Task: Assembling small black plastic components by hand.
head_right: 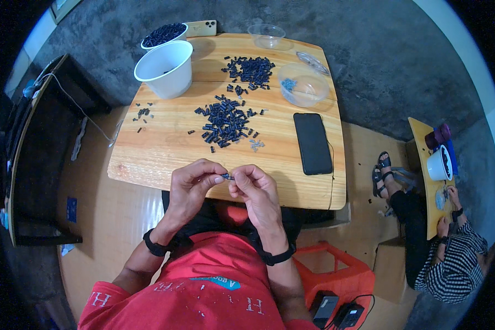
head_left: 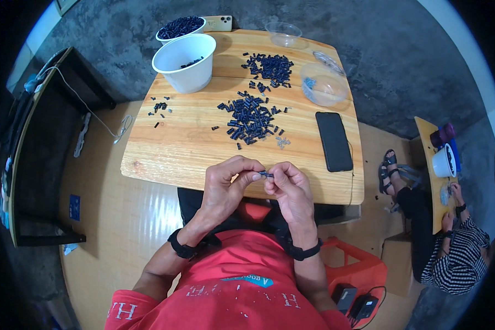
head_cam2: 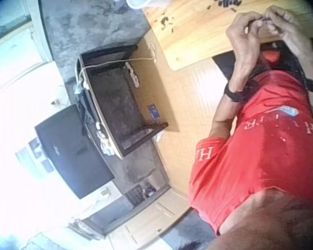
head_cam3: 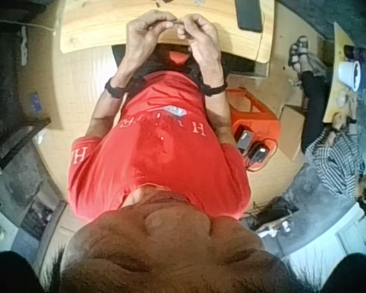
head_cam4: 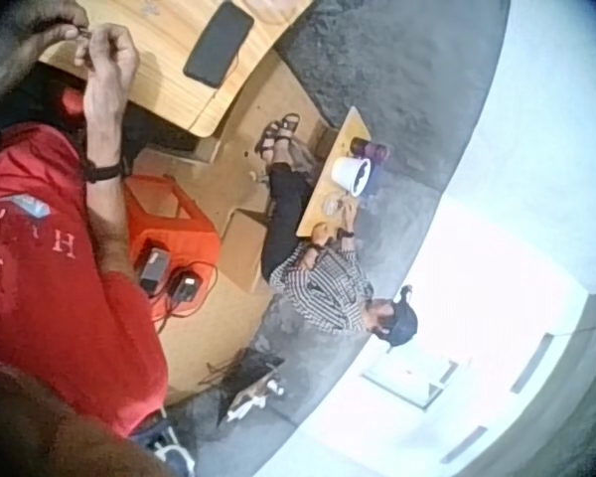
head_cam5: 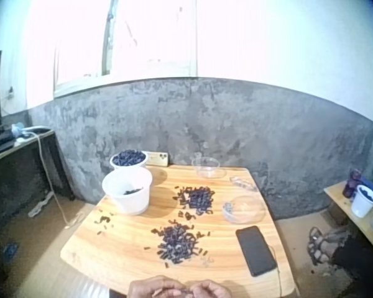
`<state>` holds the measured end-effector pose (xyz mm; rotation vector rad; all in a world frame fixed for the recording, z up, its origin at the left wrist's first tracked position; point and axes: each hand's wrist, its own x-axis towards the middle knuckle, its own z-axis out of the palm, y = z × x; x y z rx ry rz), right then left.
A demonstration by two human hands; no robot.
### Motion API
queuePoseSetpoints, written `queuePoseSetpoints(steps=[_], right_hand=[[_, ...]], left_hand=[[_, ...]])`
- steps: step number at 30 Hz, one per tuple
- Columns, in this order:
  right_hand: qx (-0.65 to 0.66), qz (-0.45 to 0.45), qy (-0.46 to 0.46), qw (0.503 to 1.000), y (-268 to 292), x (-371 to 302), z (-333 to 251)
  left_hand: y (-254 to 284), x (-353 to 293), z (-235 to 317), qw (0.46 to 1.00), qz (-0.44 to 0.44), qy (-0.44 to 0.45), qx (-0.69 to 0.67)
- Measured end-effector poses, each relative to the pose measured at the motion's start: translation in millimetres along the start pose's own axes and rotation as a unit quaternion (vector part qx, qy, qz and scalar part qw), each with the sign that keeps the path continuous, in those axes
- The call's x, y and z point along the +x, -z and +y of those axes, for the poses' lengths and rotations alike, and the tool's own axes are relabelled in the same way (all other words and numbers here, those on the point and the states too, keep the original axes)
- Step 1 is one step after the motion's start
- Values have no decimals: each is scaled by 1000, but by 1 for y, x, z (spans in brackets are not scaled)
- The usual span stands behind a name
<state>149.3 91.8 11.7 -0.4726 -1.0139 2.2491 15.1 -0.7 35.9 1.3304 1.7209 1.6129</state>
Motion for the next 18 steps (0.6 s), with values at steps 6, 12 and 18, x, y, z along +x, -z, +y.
queuePoseSetpoints(steps=[6, 12, 18], right_hand=[[-51, 30, 42, 997, -5, -3, -4], [-110, 37, 57, 992, -6, -3, -4], [-159, 46, 73, 984, -8, -5, 2]], left_hand=[[1, -1, -4, 998, -4, 23, -56], [1, -1, -4, 999, -5, 0, -36], [-1, -2, 1, 994, 14, -89, 58]])
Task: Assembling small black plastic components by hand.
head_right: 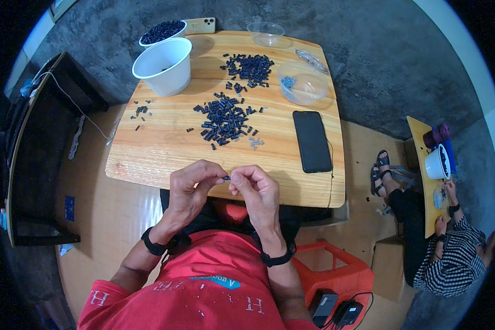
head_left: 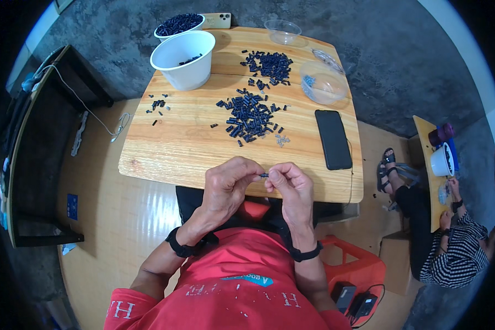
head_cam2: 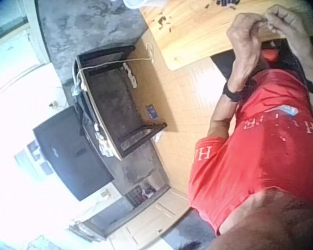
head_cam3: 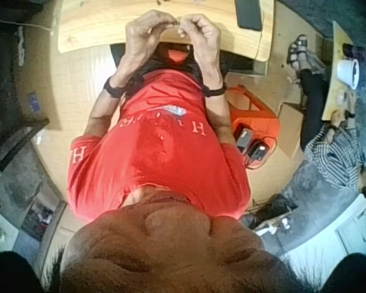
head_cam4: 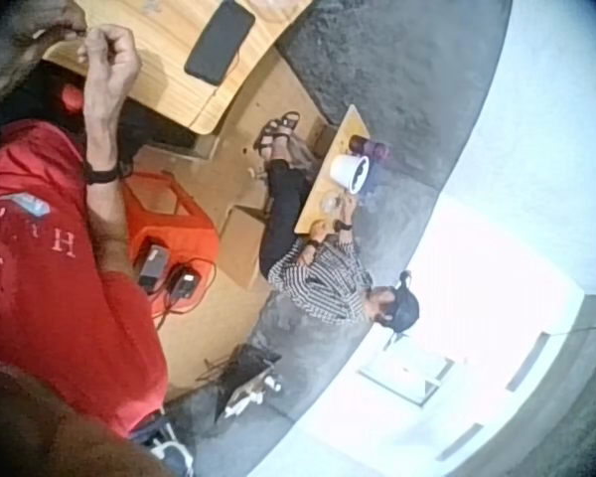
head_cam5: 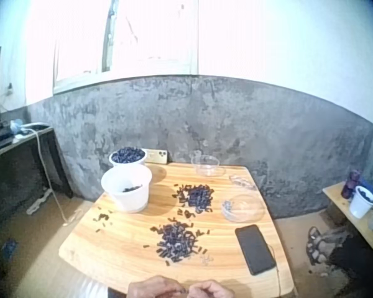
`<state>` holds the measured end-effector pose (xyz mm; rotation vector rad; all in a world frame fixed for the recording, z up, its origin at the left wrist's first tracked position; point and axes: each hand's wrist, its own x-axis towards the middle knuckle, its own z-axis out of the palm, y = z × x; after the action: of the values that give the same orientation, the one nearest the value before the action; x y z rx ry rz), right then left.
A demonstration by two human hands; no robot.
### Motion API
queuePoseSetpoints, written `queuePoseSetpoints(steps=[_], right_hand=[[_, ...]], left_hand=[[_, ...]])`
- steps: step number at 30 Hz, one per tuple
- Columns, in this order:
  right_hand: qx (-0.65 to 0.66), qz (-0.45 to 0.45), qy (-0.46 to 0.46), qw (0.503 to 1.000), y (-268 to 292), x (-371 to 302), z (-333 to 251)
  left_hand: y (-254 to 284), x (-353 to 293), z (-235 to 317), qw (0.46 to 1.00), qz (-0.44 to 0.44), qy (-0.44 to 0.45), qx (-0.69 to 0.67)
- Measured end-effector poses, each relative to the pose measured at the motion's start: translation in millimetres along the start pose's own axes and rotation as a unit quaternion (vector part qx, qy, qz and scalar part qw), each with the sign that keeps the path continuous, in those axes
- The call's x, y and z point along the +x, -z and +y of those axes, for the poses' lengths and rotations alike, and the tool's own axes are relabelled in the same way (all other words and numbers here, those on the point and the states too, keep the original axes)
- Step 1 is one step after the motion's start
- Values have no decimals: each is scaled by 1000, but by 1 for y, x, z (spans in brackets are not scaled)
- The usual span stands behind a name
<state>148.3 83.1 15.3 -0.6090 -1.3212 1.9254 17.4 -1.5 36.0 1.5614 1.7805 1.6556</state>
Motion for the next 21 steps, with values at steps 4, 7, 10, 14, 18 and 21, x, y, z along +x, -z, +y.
queuePoseSetpoints(steps=[4, 7, 10, 14, 18, 21], right_hand=[[38, 4, -13, 999, -4, -2, 8], [101, -4, -56, 993, -6, 0, 7], [154, -15, -56, 986, -2, 2, 12], [154, -15, -50, 987, 1, 3, 14], [140, -27, -32, 989, 0, 4, 16], [108, -20, -25, 994, 1, 3, 10]], left_hand=[[-3, -4, -2, 1000, 14, -2, 4], [-6, -4, -1, 999, 28, 18, -4], [-10, -5, 6, 995, 58, 77, -33], [-4, -2, 4, 999, 17, 51, 3], [-3, -2, 2, 997, 25, 75, -23], [-1, -1, 5, 993, 13, 114, -42]])
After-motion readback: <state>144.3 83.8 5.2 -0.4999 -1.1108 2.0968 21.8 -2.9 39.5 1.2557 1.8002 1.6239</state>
